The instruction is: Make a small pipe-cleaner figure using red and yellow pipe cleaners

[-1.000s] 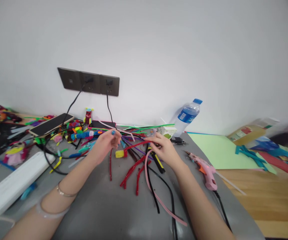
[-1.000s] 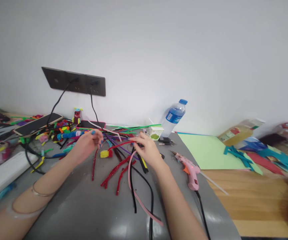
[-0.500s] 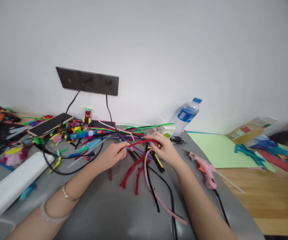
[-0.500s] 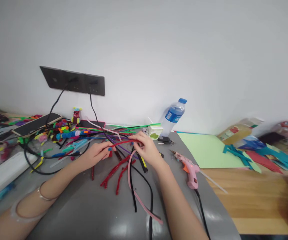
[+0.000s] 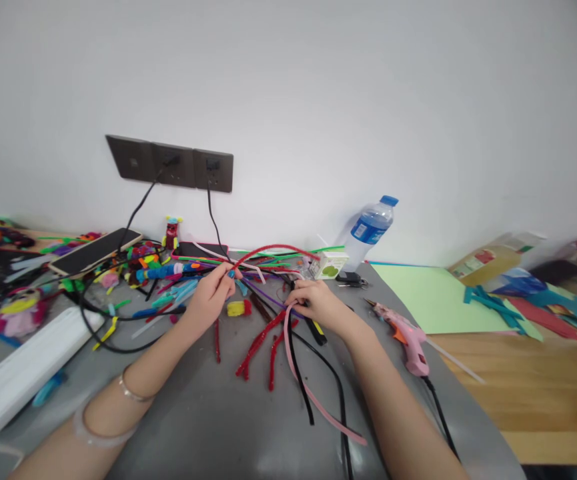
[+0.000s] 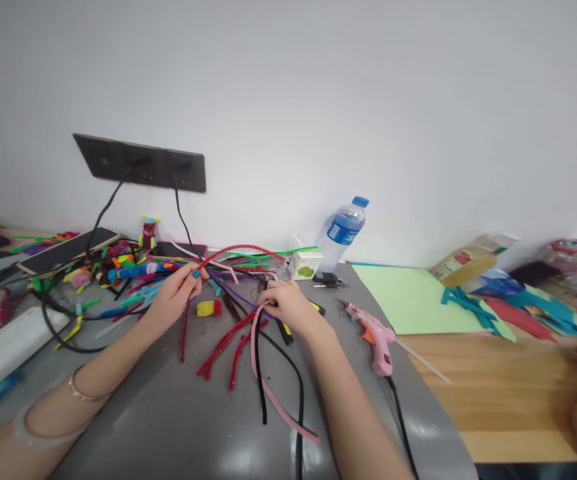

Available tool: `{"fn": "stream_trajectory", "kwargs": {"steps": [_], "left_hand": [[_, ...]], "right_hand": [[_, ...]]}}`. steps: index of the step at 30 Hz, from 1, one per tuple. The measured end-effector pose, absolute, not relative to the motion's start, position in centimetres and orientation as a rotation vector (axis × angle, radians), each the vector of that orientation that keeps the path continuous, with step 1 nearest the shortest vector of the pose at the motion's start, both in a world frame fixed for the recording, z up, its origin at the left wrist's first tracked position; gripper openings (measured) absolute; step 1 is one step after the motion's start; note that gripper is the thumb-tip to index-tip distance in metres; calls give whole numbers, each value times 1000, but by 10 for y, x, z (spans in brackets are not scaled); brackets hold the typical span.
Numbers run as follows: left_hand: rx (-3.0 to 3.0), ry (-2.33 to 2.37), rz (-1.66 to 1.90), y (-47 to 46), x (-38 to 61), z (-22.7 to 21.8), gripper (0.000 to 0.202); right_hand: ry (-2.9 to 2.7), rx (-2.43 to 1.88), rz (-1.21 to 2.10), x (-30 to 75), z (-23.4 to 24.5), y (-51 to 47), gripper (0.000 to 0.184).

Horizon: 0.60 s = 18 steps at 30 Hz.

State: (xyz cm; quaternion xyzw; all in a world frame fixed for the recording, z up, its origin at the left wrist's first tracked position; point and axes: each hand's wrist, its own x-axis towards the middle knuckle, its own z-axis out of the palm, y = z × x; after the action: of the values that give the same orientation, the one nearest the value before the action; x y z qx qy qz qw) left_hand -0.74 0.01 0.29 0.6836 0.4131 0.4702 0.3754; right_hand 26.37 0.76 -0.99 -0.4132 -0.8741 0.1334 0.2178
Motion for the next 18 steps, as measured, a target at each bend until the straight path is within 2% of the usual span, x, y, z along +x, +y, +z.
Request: {"fn": "stream_trajectory", "kwargs": {"steps": [6,13,18], "left_hand": [[1732,1066,1248,2,-9,1,22],[1655,1038,1316,3,-8,1,20],[1587,1015,1425,3,-8,4,23]], "right_hand": [[-2403,-1118,394,265,-2,9,18],[-1890,-996,570,278,24,6,14],[-1498,-915,706,278,23,7,16]]}}
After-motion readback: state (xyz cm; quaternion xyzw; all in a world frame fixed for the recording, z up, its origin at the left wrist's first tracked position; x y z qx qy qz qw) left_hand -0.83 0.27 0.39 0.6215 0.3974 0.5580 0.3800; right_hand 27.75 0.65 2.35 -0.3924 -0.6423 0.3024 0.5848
